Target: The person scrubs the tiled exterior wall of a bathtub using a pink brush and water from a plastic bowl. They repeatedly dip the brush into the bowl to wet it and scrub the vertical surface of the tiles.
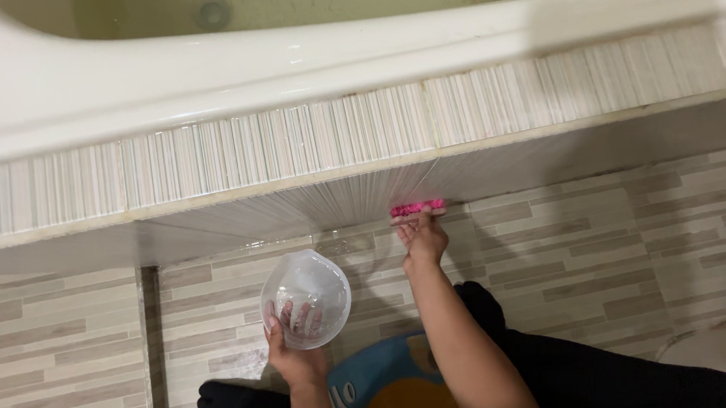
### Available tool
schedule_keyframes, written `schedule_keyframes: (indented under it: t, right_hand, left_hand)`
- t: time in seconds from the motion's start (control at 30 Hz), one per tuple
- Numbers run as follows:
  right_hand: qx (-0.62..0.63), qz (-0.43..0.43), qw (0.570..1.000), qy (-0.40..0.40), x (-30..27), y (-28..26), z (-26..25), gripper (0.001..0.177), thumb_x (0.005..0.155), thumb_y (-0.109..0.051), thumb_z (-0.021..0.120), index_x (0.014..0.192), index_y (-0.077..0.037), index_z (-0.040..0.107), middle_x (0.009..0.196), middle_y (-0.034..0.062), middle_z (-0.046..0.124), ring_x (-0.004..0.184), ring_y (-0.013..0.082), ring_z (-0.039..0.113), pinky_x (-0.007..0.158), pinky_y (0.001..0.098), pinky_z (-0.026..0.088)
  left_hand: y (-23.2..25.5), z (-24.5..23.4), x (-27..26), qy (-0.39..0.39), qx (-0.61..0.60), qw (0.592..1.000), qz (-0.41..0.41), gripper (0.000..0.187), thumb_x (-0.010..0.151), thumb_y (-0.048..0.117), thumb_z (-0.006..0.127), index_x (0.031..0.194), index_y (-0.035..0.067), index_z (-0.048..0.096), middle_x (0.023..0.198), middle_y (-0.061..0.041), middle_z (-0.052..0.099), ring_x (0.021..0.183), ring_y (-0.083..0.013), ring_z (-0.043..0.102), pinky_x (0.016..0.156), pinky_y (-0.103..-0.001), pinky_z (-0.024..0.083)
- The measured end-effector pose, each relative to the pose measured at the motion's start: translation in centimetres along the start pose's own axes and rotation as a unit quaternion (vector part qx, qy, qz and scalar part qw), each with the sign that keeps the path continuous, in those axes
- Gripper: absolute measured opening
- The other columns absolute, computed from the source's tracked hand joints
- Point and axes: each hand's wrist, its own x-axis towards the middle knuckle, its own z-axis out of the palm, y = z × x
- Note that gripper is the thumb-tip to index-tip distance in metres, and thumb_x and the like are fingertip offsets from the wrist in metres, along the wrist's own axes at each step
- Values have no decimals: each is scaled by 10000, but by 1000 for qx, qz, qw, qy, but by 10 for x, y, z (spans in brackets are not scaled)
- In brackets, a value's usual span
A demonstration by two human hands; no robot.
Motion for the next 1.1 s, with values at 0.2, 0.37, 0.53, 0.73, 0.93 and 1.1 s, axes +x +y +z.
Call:
schedule_keyframes:
  t: [0.2, 0.37, 0.53, 0.73, 0.93, 1.1]
  right_hand:
    - [11, -123, 992, 30, -78, -78, 23, 374, 1033, -318, 598, 1273, -37, 660, 1077, 38, 726, 904, 148, 715, 842, 316, 591]
    - [-10, -132, 989, 69, -88, -101, 21, 396, 1017, -345, 601, 1354, -140, 638, 1079, -13, 713, 861, 110, 665, 719, 296, 536]
    - [-12, -79, 994, 77, -41, -85, 1, 380, 1022, -359, 602, 1349, -169, 633, 1047, -29, 695, 826, 111, 642, 709, 284, 497]
    - [-17, -22, 997, 79, 23, -50, -27, 359, 1022, -357, 617, 1313, -151, 656, 1034, -24, 696, 849, 113, 634, 779, 304, 483]
    - [1, -12, 997, 82, 12, -76, -22, 368, 1008, -335, 624, 1292, -103, 658, 1055, -7, 726, 875, 128, 698, 789, 298, 520]
    - [-10, -59, 997, 59, -47, -124, -6, 395, 1030, -350, 603, 1290, -60, 667, 913, 46, 712, 725, 132, 657, 674, 263, 484]
  left_hand:
    - [3, 17, -20, -1, 17, 1000, -3, 667, 960, 424, 502, 1564, 182, 355, 1428, -100, 455, 1261, -354, 503, 1067, -598, 422]
    - [0, 22, -28, -14, 27, 1000, -9, 682, 948, 428, 508, 1567, 189, 350, 1423, -89, 468, 1296, -341, 485, 1058, -607, 411]
    - [-8, 26, -26, -7, 36, 999, -22, 685, 948, 439, 508, 1567, 193, 349, 1398, -75, 480, 1295, -356, 485, 1055, -605, 409]
    - [-27, 28, -15, -25, 64, 997, -15, 684, 955, 424, 518, 1566, 168, 348, 1371, -102, 481, 1260, -370, 495, 1054, -601, 424]
    - [-37, 44, -17, -42, 60, 997, -22, 681, 954, 408, 519, 1563, 157, 345, 1364, -107, 485, 1250, -374, 503, 1043, -602, 435]
    - [-44, 57, -27, -45, 66, 996, -27, 691, 952, 417, 526, 1564, 150, 349, 1381, -109, 499, 1270, -371, 509, 1052, -584, 442]
